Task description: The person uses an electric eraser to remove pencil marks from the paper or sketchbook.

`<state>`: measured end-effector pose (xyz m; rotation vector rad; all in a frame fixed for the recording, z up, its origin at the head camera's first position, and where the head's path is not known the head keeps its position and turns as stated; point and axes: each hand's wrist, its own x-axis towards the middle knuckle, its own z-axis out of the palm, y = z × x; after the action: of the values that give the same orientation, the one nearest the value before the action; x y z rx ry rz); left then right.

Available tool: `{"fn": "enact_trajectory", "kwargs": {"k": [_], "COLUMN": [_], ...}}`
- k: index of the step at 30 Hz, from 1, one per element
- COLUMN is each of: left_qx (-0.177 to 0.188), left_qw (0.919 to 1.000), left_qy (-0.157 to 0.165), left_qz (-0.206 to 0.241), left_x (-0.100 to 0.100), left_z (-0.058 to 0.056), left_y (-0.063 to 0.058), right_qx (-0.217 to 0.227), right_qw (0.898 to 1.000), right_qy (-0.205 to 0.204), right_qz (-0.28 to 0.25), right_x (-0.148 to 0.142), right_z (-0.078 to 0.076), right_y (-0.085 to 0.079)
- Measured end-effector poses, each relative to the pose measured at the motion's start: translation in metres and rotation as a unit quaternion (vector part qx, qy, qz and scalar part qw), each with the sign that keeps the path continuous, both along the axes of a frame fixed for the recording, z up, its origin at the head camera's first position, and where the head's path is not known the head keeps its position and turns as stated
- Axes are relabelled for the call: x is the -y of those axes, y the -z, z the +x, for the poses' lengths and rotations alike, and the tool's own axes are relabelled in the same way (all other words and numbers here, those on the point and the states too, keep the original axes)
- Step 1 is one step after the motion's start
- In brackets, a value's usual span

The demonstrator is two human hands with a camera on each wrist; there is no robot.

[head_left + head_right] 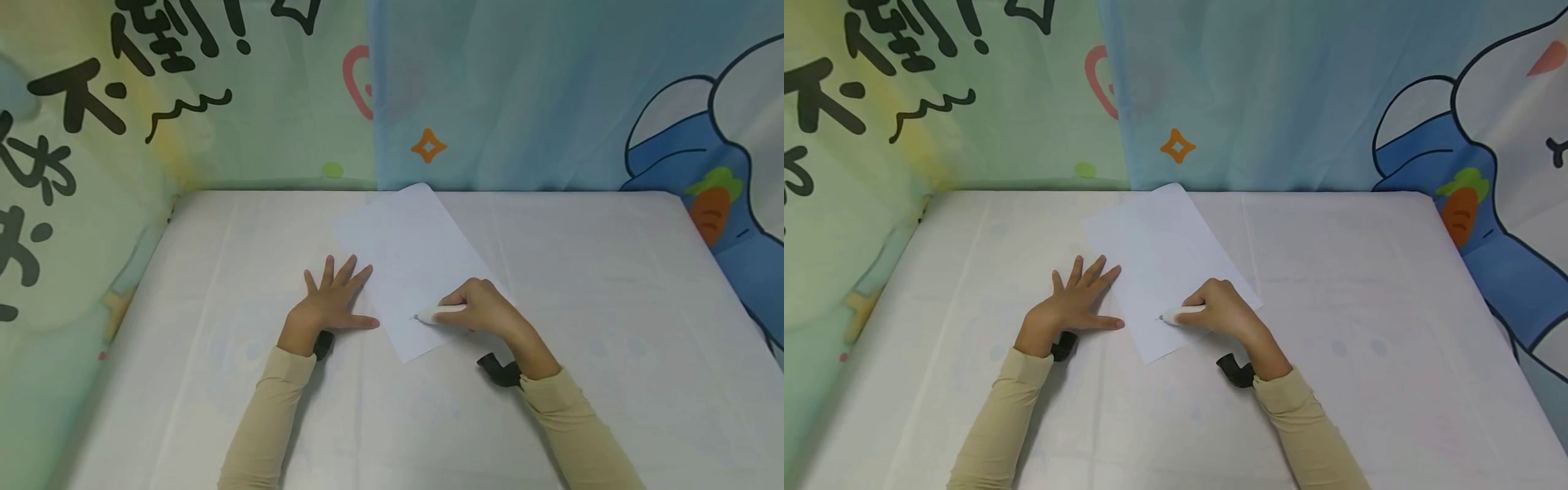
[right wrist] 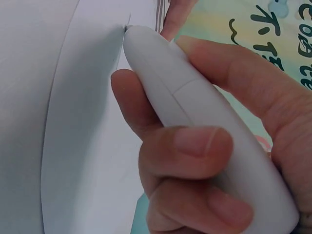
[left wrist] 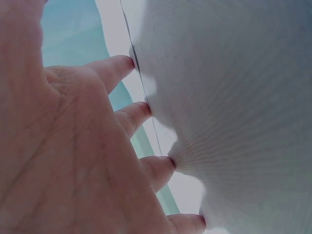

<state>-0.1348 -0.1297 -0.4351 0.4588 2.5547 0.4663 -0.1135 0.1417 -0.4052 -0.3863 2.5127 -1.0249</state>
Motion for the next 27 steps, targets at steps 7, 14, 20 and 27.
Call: {"fn": "enact_trajectory", "kwargs": {"k": [7, 14, 20, 27], "left_qx": [0.001, 0.002, 0.004, 0.001], "left_qw": [1.0, 1.0, 1.0, 1.0], "left_qy": [-0.001, 0.001, 0.0, -0.002], "left_qz": [0.0, 0.003, 0.007, 0.003], "left_x": [-0.0004, -0.0004, -0.0006, -0.001], "left_z": [-0.0003, -0.0005, 0.0, -0.0001], "left_y": [-0.0002, -0.0006, -0.002, -0.0018], "right_qx": [0.004, 0.004, 0.008, 0.009], "right_qw": [1.0, 1.0, 1.0, 1.0], "right_qy": [0.009, 0.0, -0.001, 0.012], "right_qz": [0.003, -0.001, -0.004, 0.008], "right_x": [-0.0041, -0.0032, -0.0015, -0.0052], "right_z": [-0.0009, -0.0014, -0.0011, -0.001], "right_y": [-0.001, -0.0019, -0.0013, -0.0014]}}
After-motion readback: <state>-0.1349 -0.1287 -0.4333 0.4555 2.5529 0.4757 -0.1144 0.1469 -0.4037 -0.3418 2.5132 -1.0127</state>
